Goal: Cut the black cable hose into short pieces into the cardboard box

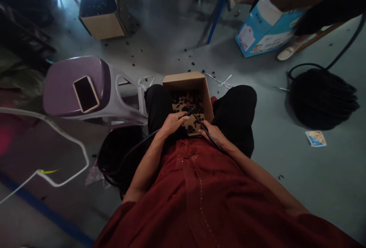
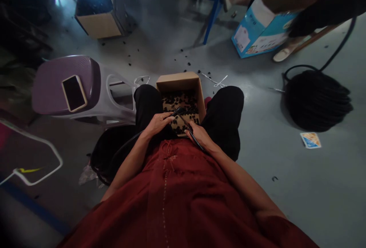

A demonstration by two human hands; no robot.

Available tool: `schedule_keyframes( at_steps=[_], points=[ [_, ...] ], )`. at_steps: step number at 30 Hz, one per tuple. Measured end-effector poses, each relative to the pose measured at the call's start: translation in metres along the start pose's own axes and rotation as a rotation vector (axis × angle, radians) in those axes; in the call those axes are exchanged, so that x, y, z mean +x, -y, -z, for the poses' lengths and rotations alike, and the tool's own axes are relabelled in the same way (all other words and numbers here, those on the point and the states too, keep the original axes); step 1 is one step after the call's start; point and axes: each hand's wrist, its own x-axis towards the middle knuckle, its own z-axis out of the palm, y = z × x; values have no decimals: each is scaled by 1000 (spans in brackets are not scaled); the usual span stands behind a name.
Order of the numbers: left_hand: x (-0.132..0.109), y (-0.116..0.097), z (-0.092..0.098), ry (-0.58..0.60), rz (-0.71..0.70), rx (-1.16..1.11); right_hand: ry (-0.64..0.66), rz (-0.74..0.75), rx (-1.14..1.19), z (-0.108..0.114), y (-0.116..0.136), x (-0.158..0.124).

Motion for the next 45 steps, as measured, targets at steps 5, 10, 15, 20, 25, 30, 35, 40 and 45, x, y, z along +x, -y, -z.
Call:
schedule_keyframes(
  at_steps=[5,10,15,20,25,30,35,40,45],
  points=[
    [-1,-3,0,13,-6,17,0,41,-13,-5,-9,3],
    [-1,-3,0,8,-11,31,-5,47,-14,-5,-9,2],
    [0,-1,0,2,-19,36,-2,24,-21,-3,-6,2],
    [1,-1,0,9,-24,33,1,8,-17,-2,-7,2],
    [2,-2,0,14,-10,34,-14,8,-13,-2,-7,2],
    [4,-3,0,15,-12,52,-33,22,-23,-4,-11,3],
    [5,-2,1,18,-21,73,-44,27,-43,-7,-14,5],
    [5,-1,1,18,-17,85,-46,25,-40,-6,-12,4],
    [5,0,1,12,-19,72,-44,17,-27,-6,-11,3]
  ],
)
